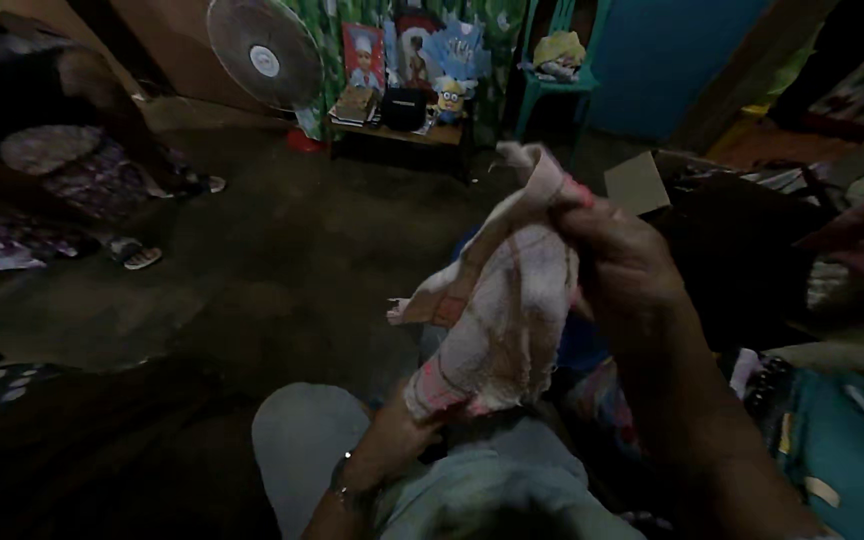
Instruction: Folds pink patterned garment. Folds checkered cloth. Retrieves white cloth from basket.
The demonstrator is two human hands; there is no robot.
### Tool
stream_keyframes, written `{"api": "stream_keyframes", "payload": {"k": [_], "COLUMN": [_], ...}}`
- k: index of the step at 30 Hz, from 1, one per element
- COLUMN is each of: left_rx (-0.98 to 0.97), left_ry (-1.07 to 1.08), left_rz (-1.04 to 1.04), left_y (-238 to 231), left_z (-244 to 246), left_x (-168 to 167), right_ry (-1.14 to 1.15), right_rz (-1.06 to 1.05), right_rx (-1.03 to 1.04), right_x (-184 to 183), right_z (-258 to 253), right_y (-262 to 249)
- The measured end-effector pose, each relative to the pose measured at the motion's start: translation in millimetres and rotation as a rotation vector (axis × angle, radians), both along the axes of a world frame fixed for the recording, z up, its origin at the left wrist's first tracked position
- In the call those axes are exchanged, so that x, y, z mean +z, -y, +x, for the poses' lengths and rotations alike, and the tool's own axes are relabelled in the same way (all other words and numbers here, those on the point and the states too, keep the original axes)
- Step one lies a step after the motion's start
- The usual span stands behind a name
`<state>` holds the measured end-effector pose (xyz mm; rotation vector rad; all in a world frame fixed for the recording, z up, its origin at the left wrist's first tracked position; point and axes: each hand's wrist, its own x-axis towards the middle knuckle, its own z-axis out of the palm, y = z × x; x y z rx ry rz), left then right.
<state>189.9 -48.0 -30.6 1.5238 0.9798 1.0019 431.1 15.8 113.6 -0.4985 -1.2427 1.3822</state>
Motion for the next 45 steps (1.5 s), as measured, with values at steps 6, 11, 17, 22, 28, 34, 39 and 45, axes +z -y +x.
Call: {"api": "stream_keyframes", "payload": {"k": [6, 11, 17, 22, 28, 34, 39, 45], "left_rx": [0.22, 0.422, 0.354, 0.54, 0.581, 0.447, 0.43, 0.352], "left_ry": [0.62, 0.57, 0.49, 0.192, -0.012, -0.213, -0.369, -0.329], "left_rz": [-0.23, -0.249, -0.06, 0.043, 0.18, 0.223, 0.488, 0.711], "left_y": [3.9, 2.2, 1.5, -0.7, -0.5, -26.4, -44.0, -12.3], "left_z": [-17.4, -44.0, -81.1, -96.5, -100.2, -113.0, -109.6, -90.6], "left_x": [24.4, 12.4, 25.0, 44.1, 65.0, 64.9, 62.0, 30.3], "right_ry": [-0.267, -0.259, 0.063, 0.424, 0.319, 0.459, 0.706, 0.901], "right_rz": [-0.473, -0.626, -0.437, -0.187, 0.018, 0.127, 0.471, 0.716], "right_rx": [0.138, 0.382, 0.322, 0.05, -0.131, -0.143, -0.379, -0.474], "right_x": [-99.9, -152.0, -132.1, -93.0, -76.5, -77.9, -68.1, -75.3], "right_z": [-29.4, -43.6, -27.1, -20.8, -22.2, -15.2, -7.8, 39.9], "right_y": [4.4, 31.2, 14.3, 4.8, -10.8, -47.6, -58.5, 1.7]}}
